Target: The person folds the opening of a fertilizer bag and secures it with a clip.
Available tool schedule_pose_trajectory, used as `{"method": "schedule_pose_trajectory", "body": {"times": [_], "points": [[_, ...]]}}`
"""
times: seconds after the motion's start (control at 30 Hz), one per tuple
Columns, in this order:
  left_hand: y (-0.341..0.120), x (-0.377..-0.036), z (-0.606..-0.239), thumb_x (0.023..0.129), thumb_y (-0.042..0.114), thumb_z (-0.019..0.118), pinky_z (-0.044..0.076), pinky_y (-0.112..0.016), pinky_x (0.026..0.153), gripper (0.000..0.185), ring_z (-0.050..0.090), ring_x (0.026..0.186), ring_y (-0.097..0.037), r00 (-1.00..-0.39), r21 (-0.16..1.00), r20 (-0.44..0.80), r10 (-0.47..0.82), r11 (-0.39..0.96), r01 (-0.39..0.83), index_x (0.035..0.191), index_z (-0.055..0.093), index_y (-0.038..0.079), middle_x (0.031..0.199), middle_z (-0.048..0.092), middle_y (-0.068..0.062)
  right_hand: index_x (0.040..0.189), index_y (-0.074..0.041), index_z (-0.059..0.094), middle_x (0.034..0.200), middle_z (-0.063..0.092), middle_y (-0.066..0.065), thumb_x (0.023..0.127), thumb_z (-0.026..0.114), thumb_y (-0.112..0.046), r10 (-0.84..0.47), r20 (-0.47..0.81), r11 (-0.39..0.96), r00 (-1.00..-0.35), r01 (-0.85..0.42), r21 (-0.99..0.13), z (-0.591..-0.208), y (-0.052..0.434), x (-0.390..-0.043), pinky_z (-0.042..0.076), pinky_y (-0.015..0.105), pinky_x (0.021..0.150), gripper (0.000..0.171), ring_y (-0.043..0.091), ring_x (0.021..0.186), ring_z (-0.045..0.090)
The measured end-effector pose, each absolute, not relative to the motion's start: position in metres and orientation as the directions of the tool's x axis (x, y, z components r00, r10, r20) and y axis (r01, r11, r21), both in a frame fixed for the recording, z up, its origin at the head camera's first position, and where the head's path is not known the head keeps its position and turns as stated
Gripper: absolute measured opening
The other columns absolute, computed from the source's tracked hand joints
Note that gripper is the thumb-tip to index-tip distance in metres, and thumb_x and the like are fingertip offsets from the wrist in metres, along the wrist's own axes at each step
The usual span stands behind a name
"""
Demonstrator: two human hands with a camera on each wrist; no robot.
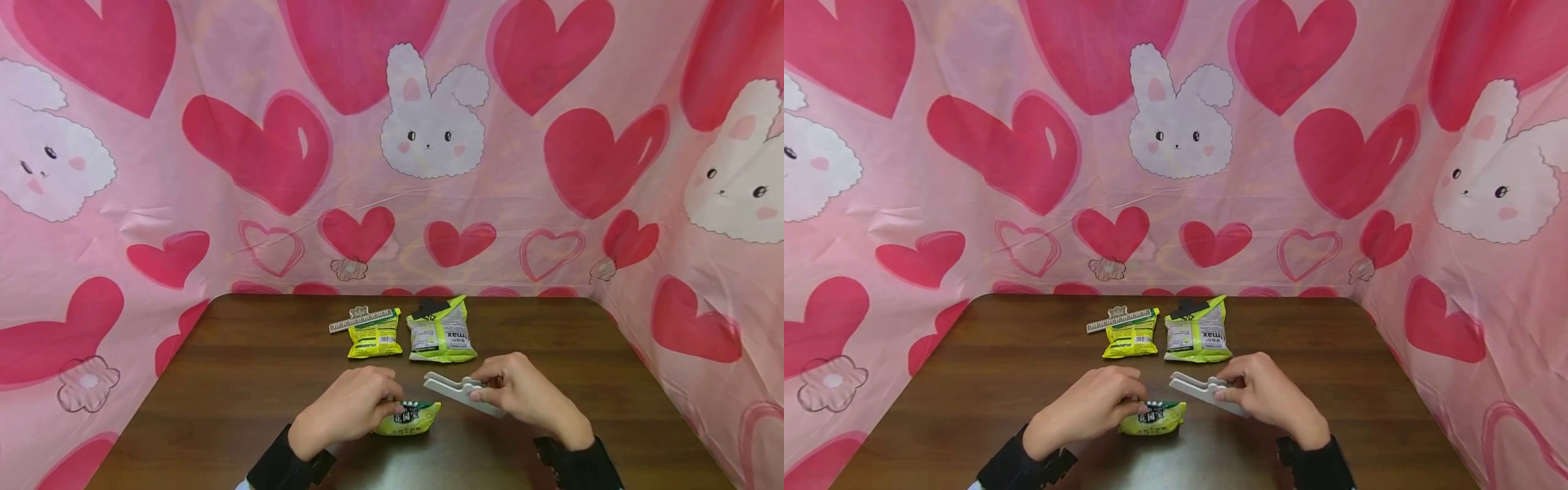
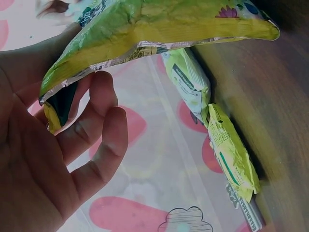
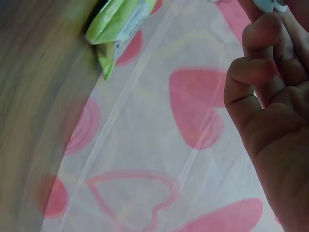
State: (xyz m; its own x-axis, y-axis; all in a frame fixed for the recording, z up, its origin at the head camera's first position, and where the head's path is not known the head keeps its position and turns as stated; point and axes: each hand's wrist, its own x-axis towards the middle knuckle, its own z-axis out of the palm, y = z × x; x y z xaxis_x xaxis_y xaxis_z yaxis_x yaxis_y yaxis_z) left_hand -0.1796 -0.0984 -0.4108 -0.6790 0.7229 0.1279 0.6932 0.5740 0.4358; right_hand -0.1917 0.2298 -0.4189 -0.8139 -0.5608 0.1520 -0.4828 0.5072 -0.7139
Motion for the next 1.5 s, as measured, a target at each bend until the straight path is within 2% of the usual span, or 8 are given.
{"method": "schedule_pose_trajectory", "body": {"times": [0.3, 0.57, 0.9, 1.13, 1.23, 1.5], "points": [[-0.099, -0.18, -0.411, 0.098, 0.019, 0.078, 0.039, -0.021, 0.062, 0.005, 0.045, 0.069, 0.0, -0.679, 0.432, 0.133, 0.722, 0.574, 0.695, 0.093, 0.079, 0.02, 0.075, 0.046, 0.017, 0.1, -0.017, 0.084, 0.085, 0.07, -0.013, 0.091, 0.085, -0.019, -0.631, 0.129, 0.447, -0.765, -0.495, -0.746, -0.417, 0.214, -0.186, 0.051, 0.028, 0.06, 0.01, 0.006, 0.072, 0.059], [-0.098, -0.18, -0.412, 0.097, 0.019, 0.079, 0.039, -0.021, 0.062, 0.004, 0.044, 0.068, 0.0, -0.676, 0.426, 0.142, 0.723, 0.571, 0.701, 0.093, 0.08, 0.02, 0.076, 0.047, 0.018, 0.096, -0.018, 0.084, 0.078, 0.063, -0.016, 0.089, 0.086, -0.015, -0.653, 0.138, 0.441, -0.745, -0.522, -0.73, -0.417, 0.202, -0.183, 0.043, 0.022, 0.055, 0.008, 0.003, 0.066, 0.051], [-0.099, -0.18, -0.41, 0.096, 0.023, 0.08, 0.042, -0.022, 0.062, 0.004, 0.046, 0.069, -0.001, -0.708, 0.448, 0.095, 0.7, 0.605, 0.658, 0.093, 0.078, 0.022, 0.079, 0.05, 0.018, 0.102, -0.018, 0.082, 0.088, 0.066, -0.016, 0.09, 0.086, -0.015, -0.646, 0.075, 0.493, -0.759, -0.491, -0.718, -0.419, 0.198, -0.186, 0.05, 0.026, 0.063, 0.013, 0.005, 0.074, 0.055], [-0.111, -0.182, -0.4, 0.093, 0.029, 0.084, 0.044, -0.026, 0.062, 0.009, 0.051, 0.071, -0.003, -0.737, 0.521, -0.005, 0.676, 0.631, 0.575, 0.094, 0.077, 0.024, 0.082, 0.059, 0.021, 0.102, -0.021, 0.081, 0.085, 0.067, -0.014, 0.091, 0.085, -0.016, -0.633, 0.059, 0.514, -0.772, -0.476, -0.714, -0.421, 0.198, -0.186, 0.048, 0.025, 0.058, 0.013, 0.005, 0.069, 0.054], [-0.116, -0.184, -0.396, 0.092, 0.029, 0.085, 0.045, -0.027, 0.061, 0.009, 0.052, 0.067, -0.002, -0.742, 0.531, -0.023, 0.67, 0.637, 0.559, 0.094, 0.077, 0.023, 0.079, 0.061, 0.021, 0.101, -0.022, 0.079, 0.085, 0.068, -0.013, 0.091, 0.085, -0.016, -0.622, 0.051, 0.522, -0.782, -0.462, -0.717, -0.42, 0.197, -0.186, 0.047, 0.025, 0.057, 0.014, 0.006, 0.068, 0.054], [-0.116, -0.187, -0.399, 0.096, 0.023, 0.08, 0.044, -0.025, 0.06, 0.005, 0.05, 0.065, -0.001, -0.724, 0.505, 0.021, 0.69, 0.617, 0.603, 0.092, 0.079, 0.02, 0.077, 0.06, 0.022, 0.097, -0.024, 0.079, 0.081, 0.066, -0.014, 0.09, 0.087, -0.021, -0.602, 0.065, 0.54, -0.796, -0.465, -0.702, -0.421, 0.196, -0.186, 0.047, 0.025, 0.057, 0.011, 0.005, 0.069, 0.054]]}}
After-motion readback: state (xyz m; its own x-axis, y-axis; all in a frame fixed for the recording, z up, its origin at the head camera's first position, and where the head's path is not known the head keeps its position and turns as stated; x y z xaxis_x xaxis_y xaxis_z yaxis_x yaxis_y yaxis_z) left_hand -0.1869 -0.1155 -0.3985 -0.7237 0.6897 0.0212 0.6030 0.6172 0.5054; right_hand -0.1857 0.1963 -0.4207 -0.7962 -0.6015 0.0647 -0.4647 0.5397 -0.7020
